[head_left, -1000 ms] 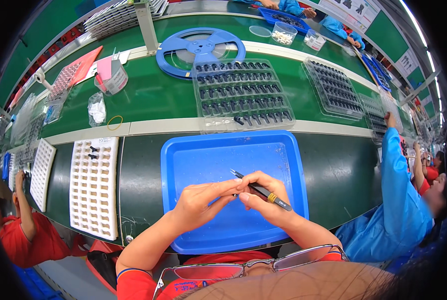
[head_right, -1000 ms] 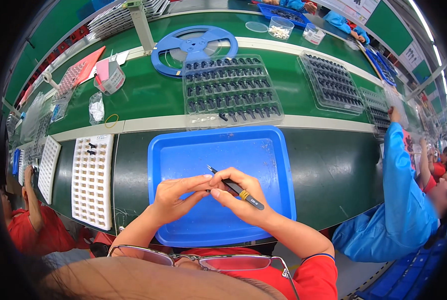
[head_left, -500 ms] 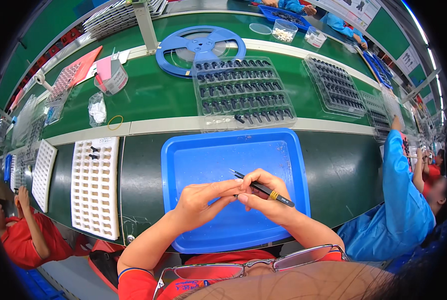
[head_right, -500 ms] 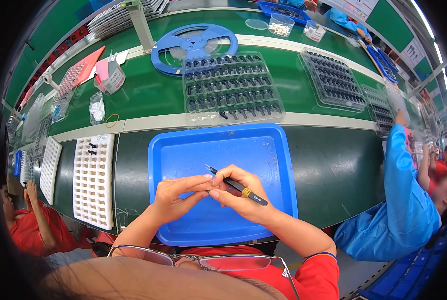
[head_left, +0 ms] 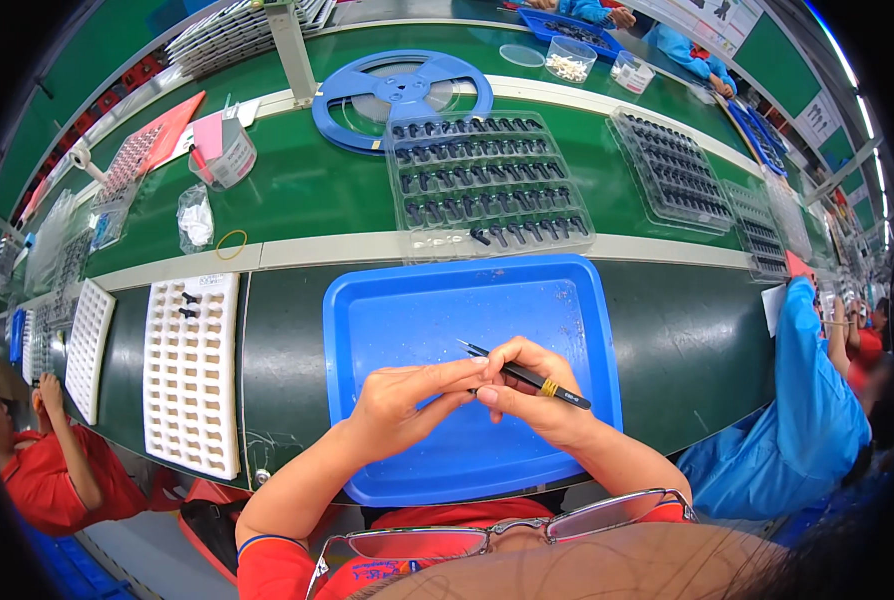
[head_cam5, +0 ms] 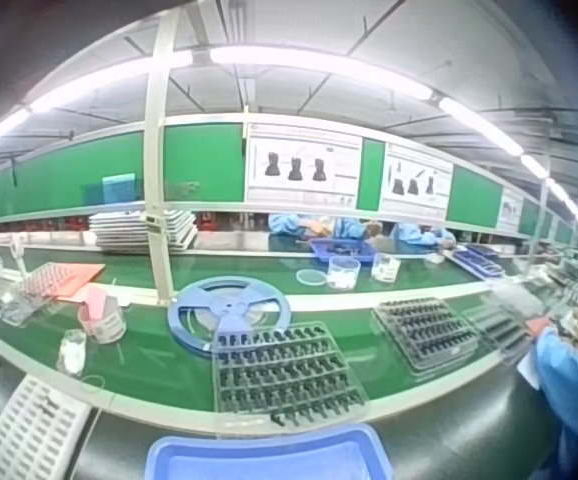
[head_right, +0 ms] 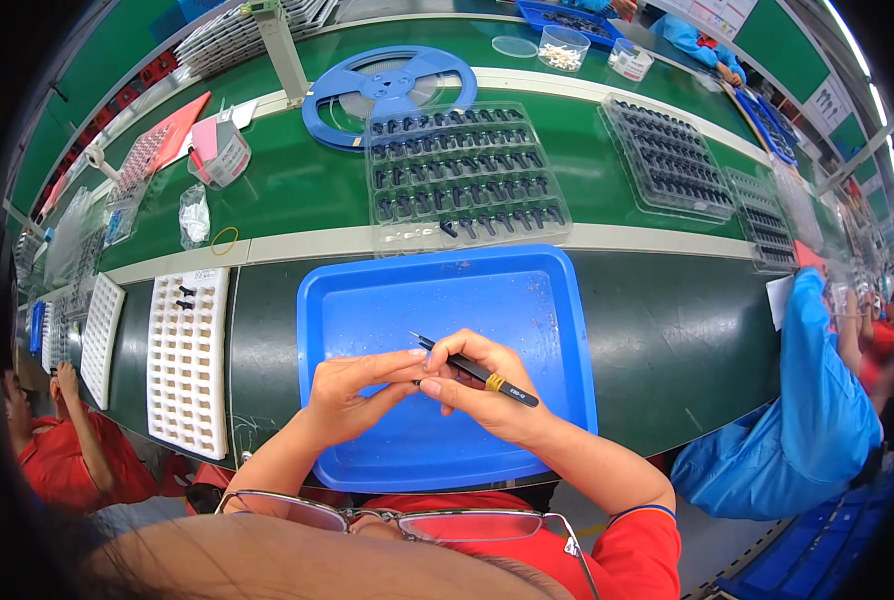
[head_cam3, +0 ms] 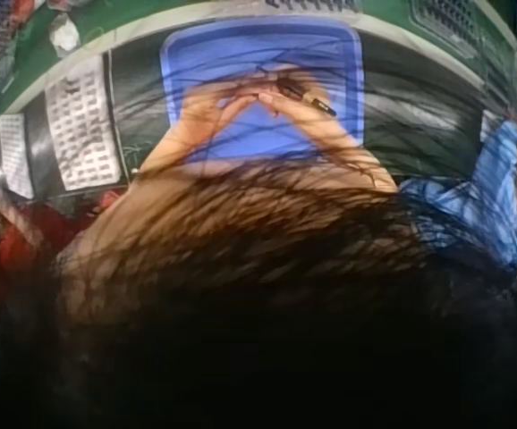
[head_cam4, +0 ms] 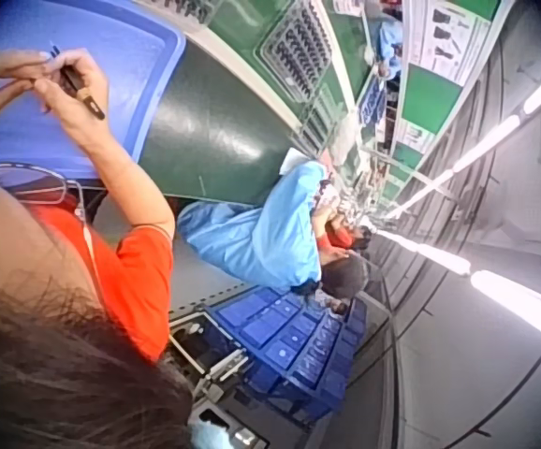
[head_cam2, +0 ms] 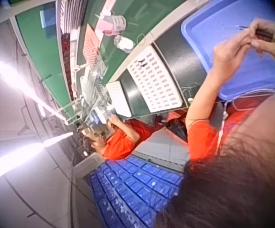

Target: Assembling tiny components onto a circuit board or sub-assembly using precision tools.

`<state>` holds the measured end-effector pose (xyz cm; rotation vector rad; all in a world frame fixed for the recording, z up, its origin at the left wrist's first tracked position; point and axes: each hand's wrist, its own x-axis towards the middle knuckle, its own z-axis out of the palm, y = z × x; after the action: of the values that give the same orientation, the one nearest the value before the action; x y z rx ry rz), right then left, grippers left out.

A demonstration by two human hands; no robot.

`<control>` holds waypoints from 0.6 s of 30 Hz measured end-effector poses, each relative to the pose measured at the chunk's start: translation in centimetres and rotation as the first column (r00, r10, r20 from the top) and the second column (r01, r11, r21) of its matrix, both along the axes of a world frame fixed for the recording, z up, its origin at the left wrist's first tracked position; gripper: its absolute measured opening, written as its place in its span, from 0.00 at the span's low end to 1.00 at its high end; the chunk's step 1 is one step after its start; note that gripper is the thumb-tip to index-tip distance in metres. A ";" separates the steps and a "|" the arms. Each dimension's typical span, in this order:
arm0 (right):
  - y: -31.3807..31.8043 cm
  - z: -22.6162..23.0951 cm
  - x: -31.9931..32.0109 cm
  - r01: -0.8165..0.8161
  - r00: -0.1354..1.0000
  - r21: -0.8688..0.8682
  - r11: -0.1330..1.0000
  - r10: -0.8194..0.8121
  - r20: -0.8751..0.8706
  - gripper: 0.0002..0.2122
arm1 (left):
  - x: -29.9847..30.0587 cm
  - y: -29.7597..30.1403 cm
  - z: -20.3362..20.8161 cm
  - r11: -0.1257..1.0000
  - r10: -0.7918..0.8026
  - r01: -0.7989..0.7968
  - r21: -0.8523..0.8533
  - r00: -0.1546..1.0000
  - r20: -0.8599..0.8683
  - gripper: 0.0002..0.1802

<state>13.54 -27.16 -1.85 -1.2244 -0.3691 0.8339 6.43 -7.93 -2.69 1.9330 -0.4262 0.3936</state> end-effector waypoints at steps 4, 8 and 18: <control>0.0 -0.1 0.0 -0.005 1.000 0.008 1.000 0.005 -0.004 0.10 | 0.0 0.0 -0.1 1.000 0.001 -0.001 0.015 1.000 0.007 0.24; 0.0 -0.2 0.1 -0.013 1.000 0.009 1.000 0.013 0.006 0.10 | 0.0 -0.1 -0.1 0.998 0.019 -0.022 0.053 0.999 0.045 0.24; -0.1 0.0 0.1 -0.019 1.000 0.004 1.000 0.019 -0.002 0.08 | 0.1 -0.1 0.0 0.998 0.016 -0.018 0.052 0.999 0.051 0.24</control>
<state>13.62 -27.22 -1.86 -1.2177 -0.3811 0.8508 6.50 -8.00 -2.74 1.9817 -0.4574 0.4475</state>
